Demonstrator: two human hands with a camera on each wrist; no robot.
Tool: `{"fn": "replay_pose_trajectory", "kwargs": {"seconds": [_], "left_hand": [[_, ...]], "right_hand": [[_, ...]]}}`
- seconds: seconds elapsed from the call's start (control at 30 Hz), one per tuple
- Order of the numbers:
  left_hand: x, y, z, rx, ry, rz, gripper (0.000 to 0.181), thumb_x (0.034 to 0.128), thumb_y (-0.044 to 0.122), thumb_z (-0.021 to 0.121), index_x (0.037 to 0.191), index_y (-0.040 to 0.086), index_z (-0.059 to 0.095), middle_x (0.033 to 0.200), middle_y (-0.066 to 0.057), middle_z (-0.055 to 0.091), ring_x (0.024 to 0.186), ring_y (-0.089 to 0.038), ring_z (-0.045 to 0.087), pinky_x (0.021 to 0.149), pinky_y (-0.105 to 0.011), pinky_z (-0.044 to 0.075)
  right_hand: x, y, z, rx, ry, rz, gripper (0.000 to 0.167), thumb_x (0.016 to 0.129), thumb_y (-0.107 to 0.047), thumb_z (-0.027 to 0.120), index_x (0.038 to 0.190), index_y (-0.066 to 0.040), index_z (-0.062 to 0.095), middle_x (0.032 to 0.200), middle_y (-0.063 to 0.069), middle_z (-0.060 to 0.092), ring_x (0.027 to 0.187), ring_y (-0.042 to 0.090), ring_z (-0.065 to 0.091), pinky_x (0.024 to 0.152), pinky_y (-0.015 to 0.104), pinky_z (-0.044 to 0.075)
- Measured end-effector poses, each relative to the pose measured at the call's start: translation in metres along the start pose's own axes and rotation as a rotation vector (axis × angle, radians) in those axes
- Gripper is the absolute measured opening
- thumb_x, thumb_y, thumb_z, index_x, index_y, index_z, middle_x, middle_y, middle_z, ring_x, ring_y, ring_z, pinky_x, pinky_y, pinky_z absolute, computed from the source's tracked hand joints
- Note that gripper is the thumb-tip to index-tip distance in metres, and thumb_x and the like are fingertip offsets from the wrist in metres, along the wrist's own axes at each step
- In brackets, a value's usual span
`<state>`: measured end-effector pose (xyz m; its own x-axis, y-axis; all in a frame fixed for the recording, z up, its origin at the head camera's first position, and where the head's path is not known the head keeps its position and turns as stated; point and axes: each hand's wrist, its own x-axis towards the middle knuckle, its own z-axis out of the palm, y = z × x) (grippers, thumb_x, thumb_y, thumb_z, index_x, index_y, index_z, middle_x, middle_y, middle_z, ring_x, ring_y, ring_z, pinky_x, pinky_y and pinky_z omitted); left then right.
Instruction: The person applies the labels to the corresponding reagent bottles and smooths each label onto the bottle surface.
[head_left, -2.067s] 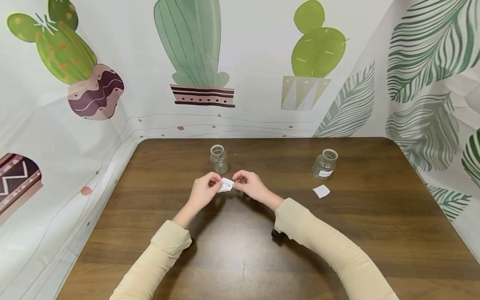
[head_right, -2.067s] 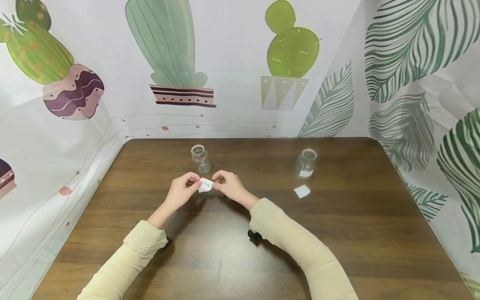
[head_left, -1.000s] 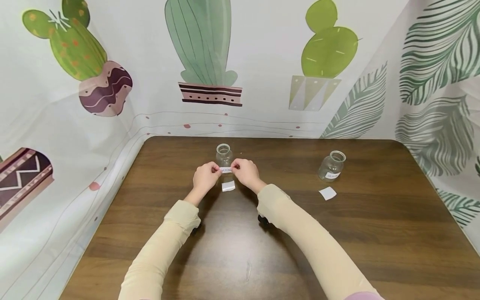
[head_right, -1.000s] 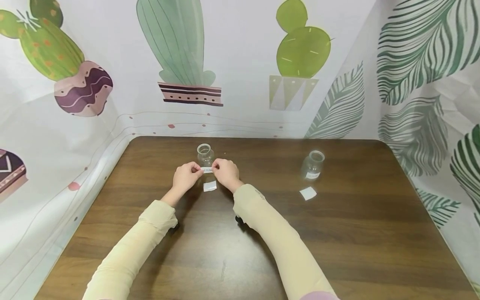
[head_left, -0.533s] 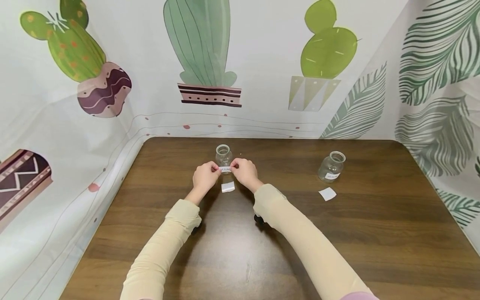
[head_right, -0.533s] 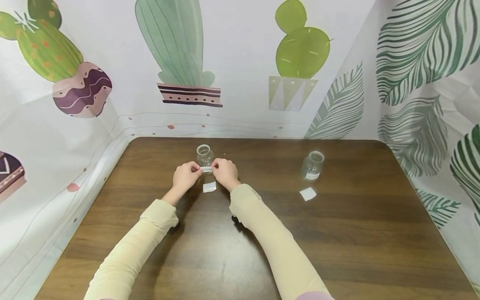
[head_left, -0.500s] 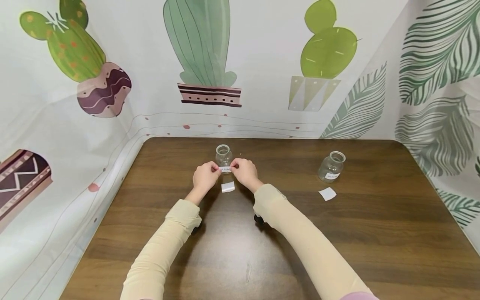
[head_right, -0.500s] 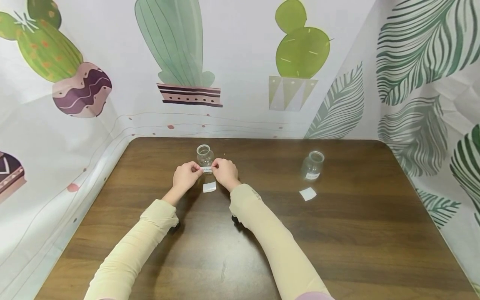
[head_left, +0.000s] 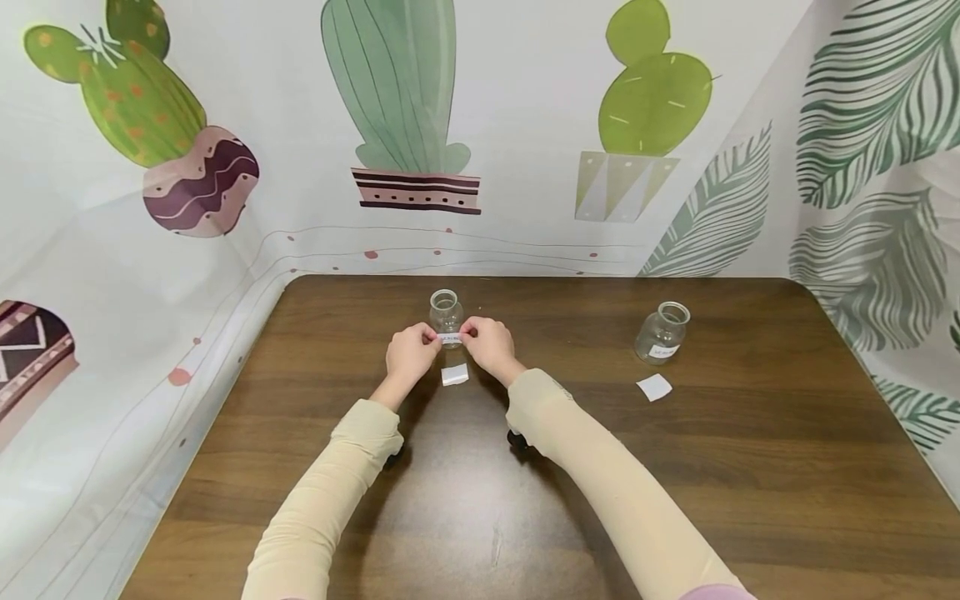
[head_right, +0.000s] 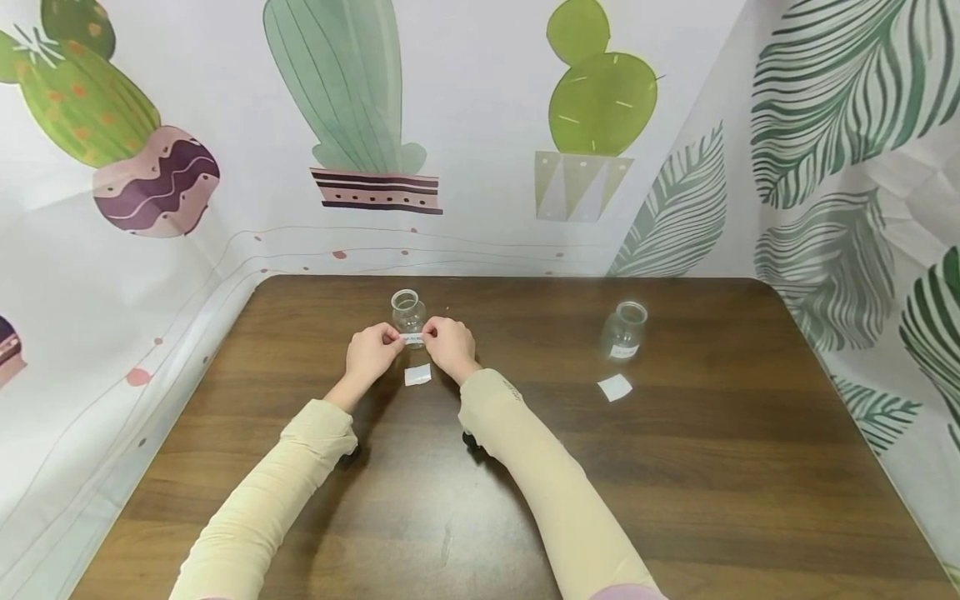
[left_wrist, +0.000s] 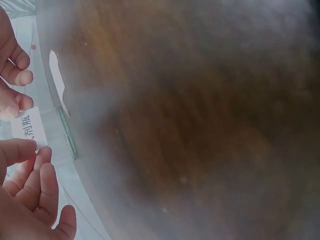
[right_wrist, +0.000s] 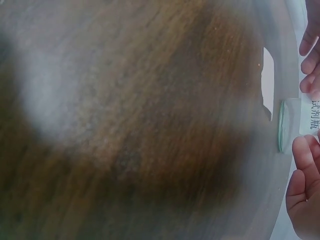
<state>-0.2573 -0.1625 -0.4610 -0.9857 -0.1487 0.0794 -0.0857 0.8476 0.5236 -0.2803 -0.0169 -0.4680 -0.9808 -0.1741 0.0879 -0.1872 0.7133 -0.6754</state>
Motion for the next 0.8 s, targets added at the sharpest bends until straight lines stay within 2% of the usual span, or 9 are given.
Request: {"fn": "replay_pose_trajectory", "kwargs": {"seconds": [0.2,0.37,0.53,0.67,0.73,0.8], "left_hand": [[0.001,0.0,0.0,-0.003,-0.002,-0.005,0.011,0.0774,0.027,0.061,0.076,0.016,0.063,0.073,0.001,0.067,0.065,-0.02,0.058,0.051,-0.031,0.038],[0.002,-0.002,0.001,-0.002,0.002,-0.007,0.012,0.0774,0.029,0.061,0.077,0.017,0.063,0.075,0.002,0.067,0.067,-0.019,0.06,0.054,-0.032,0.04],[0.0,-0.003,-0.002,-0.011,-0.023,0.004,0.015,0.0782,0.03,0.06,0.082,0.016,0.064,0.08,0.001,0.069,0.073,-0.02,0.062,0.058,-0.034,0.042],[0.0,-0.007,-0.008,0.006,-0.047,0.006,0.022,0.078,0.031,0.06,0.093,0.016,0.064,0.086,0.001,0.069,0.08,-0.021,0.064,0.062,-0.036,0.045],[0.002,-0.009,-0.01,0.008,-0.046,0.01,0.031,0.0771,0.03,0.062,0.105,0.016,0.059,0.09,0.0,0.069,0.083,-0.022,0.063,0.065,-0.038,0.045],[0.005,-0.012,-0.012,0.001,-0.049,0.042,0.046,0.0765,0.03,0.063,0.118,0.014,0.051,0.099,-0.002,0.067,0.087,-0.023,0.062,0.069,-0.04,0.046]], "right_hand": [[0.0,0.001,-0.001,0.022,0.002,0.008,0.007,0.081,-0.02,0.061,0.085,-0.016,0.065,0.074,-0.003,0.065,0.066,0.014,0.056,0.06,0.028,0.04],[0.001,0.004,-0.004,0.058,-0.003,0.022,0.017,0.079,-0.017,0.06,0.096,-0.013,0.062,0.082,-0.002,0.066,0.073,0.014,0.06,0.067,0.03,0.044],[0.001,0.008,-0.009,0.101,-0.04,0.039,0.029,0.078,-0.016,0.062,0.106,-0.011,0.057,0.091,0.001,0.065,0.083,0.018,0.06,0.073,0.034,0.044],[0.001,0.011,-0.013,0.125,-0.083,0.045,0.041,0.077,-0.017,0.064,0.115,-0.011,0.051,0.1,0.004,0.061,0.088,0.021,0.058,0.075,0.036,0.044],[0.001,0.013,-0.014,0.116,-0.103,0.036,0.047,0.076,-0.018,0.065,0.119,-0.012,0.048,0.104,0.005,0.06,0.092,0.023,0.057,0.078,0.037,0.043],[0.002,0.013,-0.014,0.112,-0.124,0.024,0.053,0.075,-0.019,0.066,0.123,-0.012,0.044,0.11,0.007,0.059,0.097,0.025,0.057,0.081,0.038,0.043]]}}
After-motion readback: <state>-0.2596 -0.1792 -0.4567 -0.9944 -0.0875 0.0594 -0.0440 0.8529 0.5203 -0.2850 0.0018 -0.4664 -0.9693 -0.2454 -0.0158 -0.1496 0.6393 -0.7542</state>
